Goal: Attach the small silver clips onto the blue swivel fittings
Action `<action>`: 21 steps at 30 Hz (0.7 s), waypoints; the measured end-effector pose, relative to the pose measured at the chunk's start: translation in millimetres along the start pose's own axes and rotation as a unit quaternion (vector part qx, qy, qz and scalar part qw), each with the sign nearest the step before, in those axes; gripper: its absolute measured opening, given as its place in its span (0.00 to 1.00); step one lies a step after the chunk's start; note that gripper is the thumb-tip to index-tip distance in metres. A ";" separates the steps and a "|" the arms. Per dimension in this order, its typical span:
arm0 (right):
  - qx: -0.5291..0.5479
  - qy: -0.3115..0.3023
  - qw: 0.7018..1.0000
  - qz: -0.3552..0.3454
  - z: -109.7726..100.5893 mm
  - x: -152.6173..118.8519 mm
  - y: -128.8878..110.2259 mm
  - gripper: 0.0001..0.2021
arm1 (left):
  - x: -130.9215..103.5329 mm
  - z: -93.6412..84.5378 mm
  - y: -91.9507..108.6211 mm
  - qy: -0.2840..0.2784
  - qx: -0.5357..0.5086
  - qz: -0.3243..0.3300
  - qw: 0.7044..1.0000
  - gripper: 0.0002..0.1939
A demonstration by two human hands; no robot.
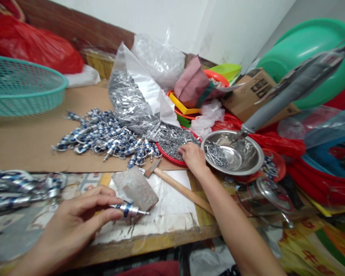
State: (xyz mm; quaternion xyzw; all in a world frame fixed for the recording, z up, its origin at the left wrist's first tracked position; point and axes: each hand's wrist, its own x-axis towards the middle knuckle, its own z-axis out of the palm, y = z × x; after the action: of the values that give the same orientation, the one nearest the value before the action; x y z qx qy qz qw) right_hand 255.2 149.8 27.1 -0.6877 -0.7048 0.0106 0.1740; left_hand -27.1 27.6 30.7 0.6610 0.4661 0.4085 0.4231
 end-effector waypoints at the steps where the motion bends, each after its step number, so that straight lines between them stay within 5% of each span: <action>1: 0.009 0.018 1.000 0.006 -2.8 -1.9 -1.9 0.07 | 0.0 0.2 0.2 0.005 -0.003 0.000 1.000 0.06; 5: 0.082 0.063 0.995 0.018 -15.7 -19.7 -20.9 0.12 | 0.3 0.8 0.1 0.021 -0.008 0.002 1.000 0.07; 8: 0.181 0.028 0.983 -0.021 -24.6 -48.4 -51.3 0.11 | -0.5 1.1 0.6 0.027 0.000 0.003 1.000 0.06; 13: 0.442 -0.028 0.885 -0.147 -31.9 -97.8 -102.5 0.05 | -2.1 2.2 2.0 0.092 0.024 -0.017 0.995 0.11; 21: 0.500 -0.028 0.854 -0.139 -24.3 -117.0 -123.5 0.15 | -1.4 1.9 1.7 0.073 0.020 0.029 0.997 0.12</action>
State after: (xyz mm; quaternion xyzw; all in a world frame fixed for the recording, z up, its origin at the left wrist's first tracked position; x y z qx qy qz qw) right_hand 141.5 23.8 54.4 -0.4020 -0.6974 0.3564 0.4743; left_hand -25.2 25.5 31.5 0.6508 0.4845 0.4584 0.3627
